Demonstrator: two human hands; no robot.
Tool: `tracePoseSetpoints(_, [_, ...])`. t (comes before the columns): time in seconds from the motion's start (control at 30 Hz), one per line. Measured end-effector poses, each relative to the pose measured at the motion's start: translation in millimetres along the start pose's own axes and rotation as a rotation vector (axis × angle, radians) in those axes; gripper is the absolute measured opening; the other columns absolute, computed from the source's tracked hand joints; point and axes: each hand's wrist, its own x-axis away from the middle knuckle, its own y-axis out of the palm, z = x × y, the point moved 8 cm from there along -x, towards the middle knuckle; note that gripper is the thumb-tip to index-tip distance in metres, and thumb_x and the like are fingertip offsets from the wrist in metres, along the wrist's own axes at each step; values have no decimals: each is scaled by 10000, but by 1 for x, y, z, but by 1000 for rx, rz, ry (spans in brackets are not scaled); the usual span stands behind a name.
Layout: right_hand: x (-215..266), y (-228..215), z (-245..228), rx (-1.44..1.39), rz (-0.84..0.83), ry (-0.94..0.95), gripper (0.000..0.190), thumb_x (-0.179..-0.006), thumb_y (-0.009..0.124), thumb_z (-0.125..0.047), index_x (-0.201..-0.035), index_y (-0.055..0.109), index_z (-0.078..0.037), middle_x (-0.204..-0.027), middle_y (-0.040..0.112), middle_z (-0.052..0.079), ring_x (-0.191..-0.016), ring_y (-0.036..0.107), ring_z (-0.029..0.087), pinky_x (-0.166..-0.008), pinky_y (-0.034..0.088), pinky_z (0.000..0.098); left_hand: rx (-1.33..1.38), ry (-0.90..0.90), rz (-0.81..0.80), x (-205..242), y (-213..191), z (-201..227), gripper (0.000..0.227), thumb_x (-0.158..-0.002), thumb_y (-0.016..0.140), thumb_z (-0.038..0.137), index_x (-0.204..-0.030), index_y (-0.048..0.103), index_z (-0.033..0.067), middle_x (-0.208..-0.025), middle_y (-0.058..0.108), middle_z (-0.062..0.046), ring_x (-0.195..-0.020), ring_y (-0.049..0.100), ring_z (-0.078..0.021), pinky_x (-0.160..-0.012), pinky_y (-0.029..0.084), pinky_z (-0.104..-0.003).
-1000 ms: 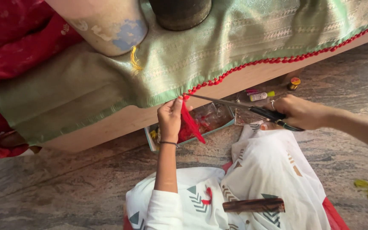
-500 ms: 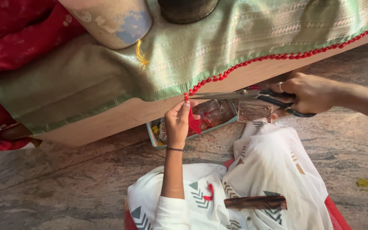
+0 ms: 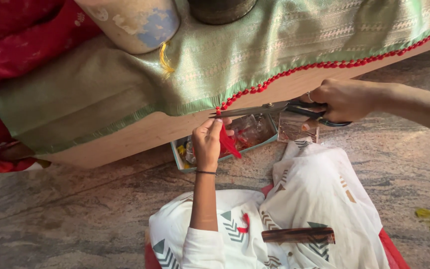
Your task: Attaching red tassels to the edge of a green saree using a needle and thread.
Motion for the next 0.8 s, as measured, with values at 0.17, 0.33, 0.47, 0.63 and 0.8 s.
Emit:
tracePoseSetpoints(0.17, [-9,6,5,17,-4,-63,498,-840,758,-519,-862,619,-42,-557,640,149,-556,676,305,-614,499,502,-38,31,28,0,-2,3,280,-1031,571,138,-1013,734,-89,-942,778,-117,-696,738,-174,-649,578,-268])
tracePoseSetpoints(0.33, [-3,0,-11,13,-77,24,508,-832,756,-542,-941,659,-56,-610,685,141,-603,697,310,-650,510,504,-113,31,82,-1,0,10,270,-1009,576,134,-998,742,-79,-908,782,-99,-671,750,-168,-616,579,-267])
tracePoseSetpoints(0.47, [-3,-1,-11,45,-124,98,549,-820,759,-577,-1000,685,-64,-690,719,147,-681,711,309,-691,525,506,-246,-7,150,-5,1,12,264,-991,583,132,-975,750,-71,-858,787,-88,-648,766,-170,-589,583,-267])
tracePoseSetpoints(0.63, [-4,-3,-10,94,-117,154,577,-803,758,-607,-1015,692,-74,-727,721,145,-718,709,307,-705,534,510,-199,1,135,-14,1,-1,261,-997,584,129,-973,754,-67,-848,783,-85,-654,764,-173,-589,576,-268])
tracePoseSetpoints(0.8, [1,36,15,60,-109,147,570,-810,711,-617,-1071,701,-111,-725,724,124,-681,697,316,-666,545,517,-57,-3,115,-12,-4,-31,243,-1006,580,97,-964,739,-82,-866,762,-94,-690,753,-185,-635,615,-290])
